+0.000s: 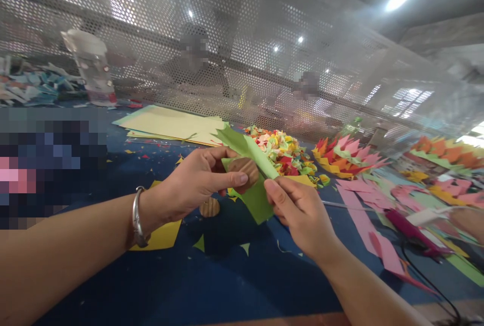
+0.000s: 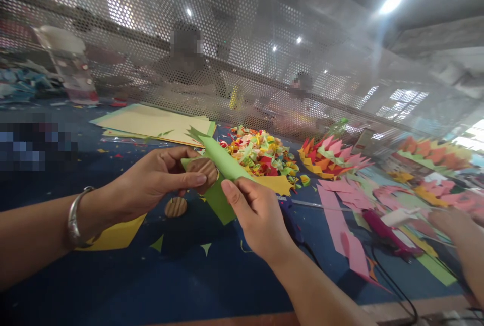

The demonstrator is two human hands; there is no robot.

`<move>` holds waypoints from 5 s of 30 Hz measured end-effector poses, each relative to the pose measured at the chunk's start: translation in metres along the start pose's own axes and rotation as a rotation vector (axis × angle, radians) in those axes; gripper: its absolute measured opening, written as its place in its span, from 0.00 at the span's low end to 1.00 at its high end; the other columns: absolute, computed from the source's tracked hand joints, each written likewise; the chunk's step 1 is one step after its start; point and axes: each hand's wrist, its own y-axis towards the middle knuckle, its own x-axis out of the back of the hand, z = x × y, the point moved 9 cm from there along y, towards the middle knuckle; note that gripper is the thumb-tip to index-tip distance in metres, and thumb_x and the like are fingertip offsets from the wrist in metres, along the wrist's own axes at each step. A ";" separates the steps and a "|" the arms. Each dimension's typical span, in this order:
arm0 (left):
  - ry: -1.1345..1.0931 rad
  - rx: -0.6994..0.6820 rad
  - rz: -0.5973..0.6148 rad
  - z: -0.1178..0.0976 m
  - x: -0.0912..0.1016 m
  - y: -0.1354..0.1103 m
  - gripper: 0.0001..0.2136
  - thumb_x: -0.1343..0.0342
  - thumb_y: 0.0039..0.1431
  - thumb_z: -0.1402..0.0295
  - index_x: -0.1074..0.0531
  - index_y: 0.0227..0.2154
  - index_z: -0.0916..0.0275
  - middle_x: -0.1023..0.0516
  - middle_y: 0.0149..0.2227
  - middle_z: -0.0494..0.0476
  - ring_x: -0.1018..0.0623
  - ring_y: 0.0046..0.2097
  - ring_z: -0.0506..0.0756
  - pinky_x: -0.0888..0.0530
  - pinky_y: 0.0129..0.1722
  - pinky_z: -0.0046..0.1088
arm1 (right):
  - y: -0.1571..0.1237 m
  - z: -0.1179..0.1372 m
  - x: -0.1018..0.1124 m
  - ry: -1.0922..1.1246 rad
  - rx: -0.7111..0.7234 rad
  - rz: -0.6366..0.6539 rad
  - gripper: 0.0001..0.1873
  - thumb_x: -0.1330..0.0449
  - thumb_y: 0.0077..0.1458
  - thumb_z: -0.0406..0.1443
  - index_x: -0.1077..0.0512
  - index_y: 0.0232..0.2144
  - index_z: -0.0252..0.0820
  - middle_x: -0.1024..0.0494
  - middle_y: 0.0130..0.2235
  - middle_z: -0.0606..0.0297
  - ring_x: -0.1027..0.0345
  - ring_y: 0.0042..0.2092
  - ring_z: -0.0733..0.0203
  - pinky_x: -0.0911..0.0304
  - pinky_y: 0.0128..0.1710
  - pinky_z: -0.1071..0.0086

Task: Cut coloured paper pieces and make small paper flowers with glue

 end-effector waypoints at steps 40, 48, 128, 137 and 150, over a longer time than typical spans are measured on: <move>-0.002 0.043 0.174 0.001 -0.011 -0.001 0.03 0.34 0.59 0.69 0.17 0.35 0.61 0.19 0.36 0.53 0.26 0.37 0.50 0.33 0.38 0.26 | 0.000 0.007 0.003 -0.092 0.084 -0.006 0.26 0.44 0.68 0.50 0.43 0.22 0.45 0.51 0.21 0.77 0.57 0.20 0.70 0.61 0.19 0.70; 0.059 0.052 0.192 0.000 -0.012 -0.001 0.05 0.35 0.60 0.68 0.19 0.36 0.64 0.20 0.36 0.54 0.27 0.37 0.50 0.34 0.39 0.28 | 0.001 0.008 0.001 -0.103 0.092 0.001 0.26 0.45 0.68 0.50 0.42 0.22 0.44 0.50 0.21 0.77 0.56 0.20 0.71 0.59 0.19 0.70; 0.362 0.026 0.031 -0.014 0.002 -0.003 0.13 0.37 0.60 0.59 0.24 0.38 0.65 0.25 0.28 0.52 0.27 0.30 0.51 0.34 0.27 0.27 | 0.010 -0.016 0.002 0.197 -0.037 -0.071 0.20 0.34 0.59 0.50 0.33 0.28 0.43 0.49 0.21 0.78 0.62 0.21 0.71 0.67 0.18 0.70; 0.356 -0.127 -0.075 -0.037 0.008 -0.007 0.10 0.36 0.58 0.62 0.24 0.34 0.65 0.24 0.28 0.52 0.27 0.29 0.49 0.32 0.28 0.25 | 0.009 -0.016 0.002 0.242 -0.023 -0.088 0.19 0.34 0.60 0.49 0.33 0.29 0.43 0.49 0.22 0.78 0.61 0.22 0.70 0.64 0.18 0.71; 0.347 -0.072 0.134 -0.024 -0.018 -0.015 0.06 0.38 0.60 0.66 0.27 0.34 0.63 0.20 0.32 0.54 0.23 0.32 0.52 0.28 0.30 0.28 | 0.010 0.007 -0.002 0.327 -0.035 -0.039 0.17 0.32 0.57 0.47 0.30 0.31 0.42 0.45 0.22 0.79 0.60 0.21 0.71 0.64 0.17 0.72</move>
